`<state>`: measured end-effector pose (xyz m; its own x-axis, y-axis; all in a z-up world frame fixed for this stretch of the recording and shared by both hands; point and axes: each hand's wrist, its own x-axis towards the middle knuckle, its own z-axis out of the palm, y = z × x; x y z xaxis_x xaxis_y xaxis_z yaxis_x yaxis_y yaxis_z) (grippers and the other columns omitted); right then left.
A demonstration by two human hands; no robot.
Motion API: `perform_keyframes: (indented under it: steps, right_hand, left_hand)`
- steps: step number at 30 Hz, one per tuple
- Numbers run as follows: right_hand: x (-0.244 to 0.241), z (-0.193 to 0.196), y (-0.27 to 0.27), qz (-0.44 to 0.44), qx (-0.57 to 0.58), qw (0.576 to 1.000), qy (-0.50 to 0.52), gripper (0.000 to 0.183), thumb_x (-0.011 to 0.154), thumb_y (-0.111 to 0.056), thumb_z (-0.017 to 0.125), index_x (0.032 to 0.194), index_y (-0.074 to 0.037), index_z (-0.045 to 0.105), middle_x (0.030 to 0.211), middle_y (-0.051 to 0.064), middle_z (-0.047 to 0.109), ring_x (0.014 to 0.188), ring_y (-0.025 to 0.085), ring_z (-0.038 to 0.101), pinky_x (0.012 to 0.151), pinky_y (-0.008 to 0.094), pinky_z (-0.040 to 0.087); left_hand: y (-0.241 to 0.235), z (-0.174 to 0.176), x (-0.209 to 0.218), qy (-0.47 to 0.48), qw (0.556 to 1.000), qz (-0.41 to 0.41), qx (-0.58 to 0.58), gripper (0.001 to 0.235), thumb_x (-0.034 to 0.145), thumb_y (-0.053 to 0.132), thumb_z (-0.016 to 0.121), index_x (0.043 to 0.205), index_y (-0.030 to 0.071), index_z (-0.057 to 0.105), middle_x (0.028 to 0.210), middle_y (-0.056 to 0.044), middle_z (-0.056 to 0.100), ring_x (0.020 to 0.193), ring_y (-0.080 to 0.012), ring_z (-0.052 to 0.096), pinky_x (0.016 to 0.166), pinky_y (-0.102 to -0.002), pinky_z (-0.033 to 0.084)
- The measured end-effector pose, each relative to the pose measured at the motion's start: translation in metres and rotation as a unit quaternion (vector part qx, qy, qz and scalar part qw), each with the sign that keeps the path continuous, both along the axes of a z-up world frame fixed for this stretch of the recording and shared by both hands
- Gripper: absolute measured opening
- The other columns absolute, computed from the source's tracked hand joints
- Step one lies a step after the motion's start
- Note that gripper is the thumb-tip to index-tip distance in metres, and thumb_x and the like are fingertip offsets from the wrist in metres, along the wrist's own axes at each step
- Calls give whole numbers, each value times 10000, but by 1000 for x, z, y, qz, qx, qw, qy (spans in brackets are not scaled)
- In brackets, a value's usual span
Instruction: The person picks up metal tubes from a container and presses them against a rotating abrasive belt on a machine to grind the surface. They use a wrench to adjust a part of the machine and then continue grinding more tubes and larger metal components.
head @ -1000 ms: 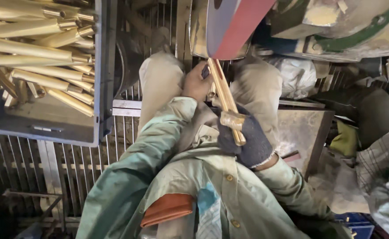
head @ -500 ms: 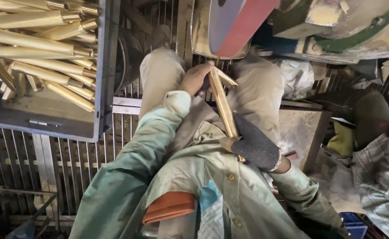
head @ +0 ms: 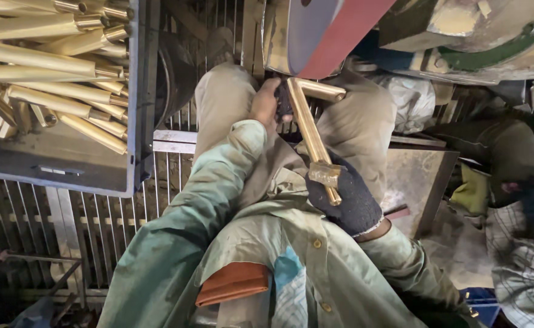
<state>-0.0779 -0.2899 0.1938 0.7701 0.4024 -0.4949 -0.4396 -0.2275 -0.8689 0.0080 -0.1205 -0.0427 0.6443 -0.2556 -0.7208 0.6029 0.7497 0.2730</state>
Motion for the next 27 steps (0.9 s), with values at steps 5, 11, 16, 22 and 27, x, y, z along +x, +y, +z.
perform_keyframes:
  steps: [5,11,16,22,27]
  right_hand:
    - [8,-15,2,-163,139,949,232,410,1006,-128,641,1384,8,564,969,47,624,784,98,614,617,238,503]
    - [19,-32,5,-185,187,937,232,469,998,-225,636,1404,-34,498,1035,62,643,808,100,630,609,227,517]
    - [39,-43,5,-213,302,877,308,496,950,-265,677,1374,-64,518,1055,77,665,750,126,623,464,210,444]
    - [60,-55,4,132,-130,935,-302,180,1092,-236,649,1205,-100,618,975,22,636,834,133,628,692,240,483]
    - [68,-53,10,-42,94,988,120,213,1056,-217,575,1125,-19,611,854,18,575,638,93,520,512,236,398]
  left_hand:
    - [-11,-54,-9,-101,994,38,19,250,1047,209,458,973,75,656,778,-72,630,514,-141,538,376,-293,369]
    - [-16,-88,-6,-451,624,-25,638,384,1272,232,342,1115,40,634,1084,-143,692,955,-266,682,810,-365,568]
    - [-27,-71,-5,-154,980,20,122,363,1131,211,360,974,4,614,838,-167,674,593,-240,534,505,-369,411]
    - [-36,-103,6,-174,957,49,227,309,1106,190,410,960,37,636,889,-71,651,796,-165,616,734,-339,503]
    - [-42,-99,19,-58,989,122,60,239,1079,141,454,966,49,644,892,-73,641,787,-182,604,727,-337,492]
